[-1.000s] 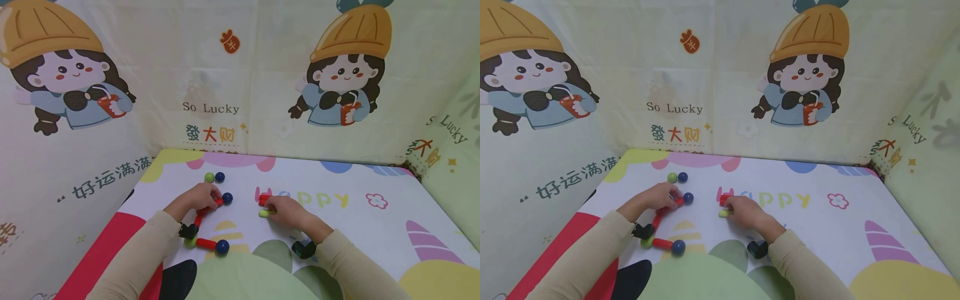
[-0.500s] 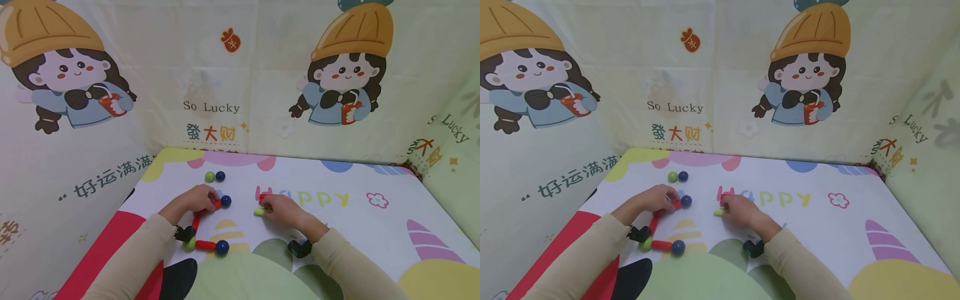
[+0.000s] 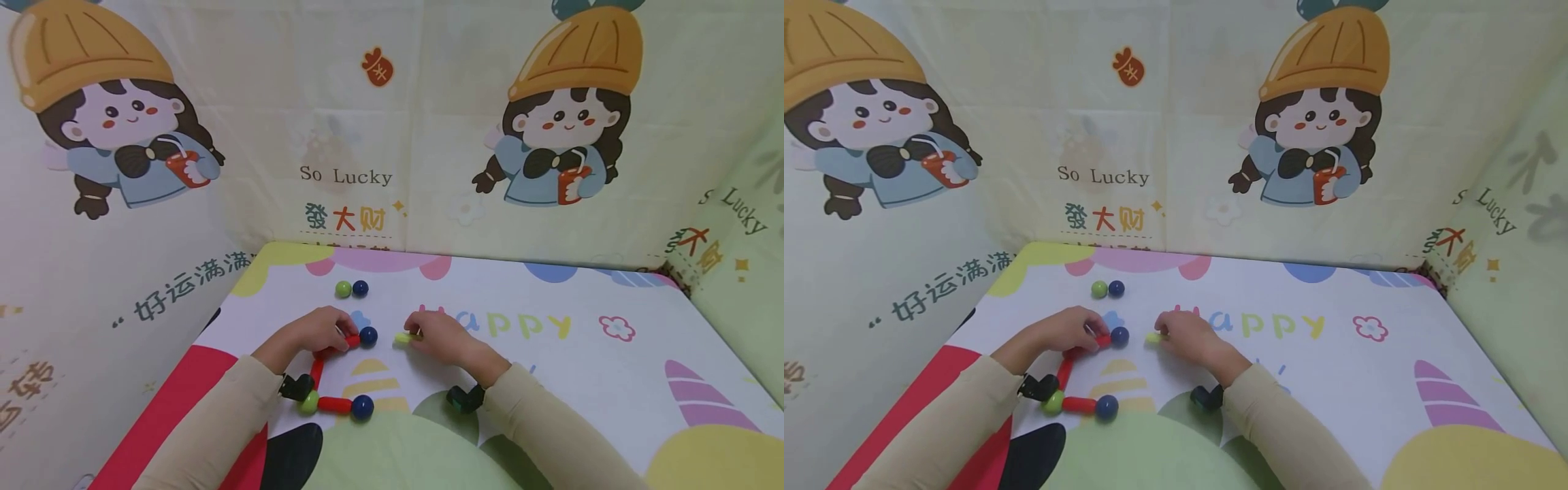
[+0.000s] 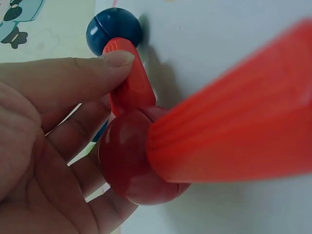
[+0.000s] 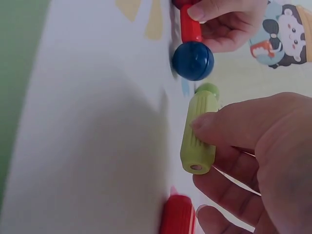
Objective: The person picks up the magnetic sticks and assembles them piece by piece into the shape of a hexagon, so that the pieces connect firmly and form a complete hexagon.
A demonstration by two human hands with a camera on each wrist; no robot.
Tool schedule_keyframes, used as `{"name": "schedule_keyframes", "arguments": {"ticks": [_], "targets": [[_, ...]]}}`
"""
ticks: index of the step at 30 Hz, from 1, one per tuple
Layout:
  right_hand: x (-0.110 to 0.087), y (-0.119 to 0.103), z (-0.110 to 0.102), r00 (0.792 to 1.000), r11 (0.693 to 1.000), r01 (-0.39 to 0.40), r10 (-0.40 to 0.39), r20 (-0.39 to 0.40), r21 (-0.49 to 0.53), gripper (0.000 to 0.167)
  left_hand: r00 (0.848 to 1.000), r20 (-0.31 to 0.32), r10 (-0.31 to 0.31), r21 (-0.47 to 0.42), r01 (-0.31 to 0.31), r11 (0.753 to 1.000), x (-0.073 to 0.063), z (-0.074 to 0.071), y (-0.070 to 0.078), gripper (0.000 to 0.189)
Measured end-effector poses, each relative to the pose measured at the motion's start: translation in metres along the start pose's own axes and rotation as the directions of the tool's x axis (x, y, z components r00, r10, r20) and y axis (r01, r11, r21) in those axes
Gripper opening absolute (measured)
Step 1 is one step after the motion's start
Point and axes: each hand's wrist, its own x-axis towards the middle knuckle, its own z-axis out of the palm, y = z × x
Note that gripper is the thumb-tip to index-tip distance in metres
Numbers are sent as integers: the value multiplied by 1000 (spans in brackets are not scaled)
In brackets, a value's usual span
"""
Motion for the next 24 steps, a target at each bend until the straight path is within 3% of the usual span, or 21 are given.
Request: {"name": "schedule_keyframes", "arguments": {"ticks": [13,24], "targets": [[27,-11,4,996,999,-31,34,84,-31,19,1000,9,11,-14,-11,1000,2,2,-3,25],[39,-14,6,995,999,-19,21,95,-27,22,1000,-2,6,-15,-6,1000,0,0,-1,24]]}}
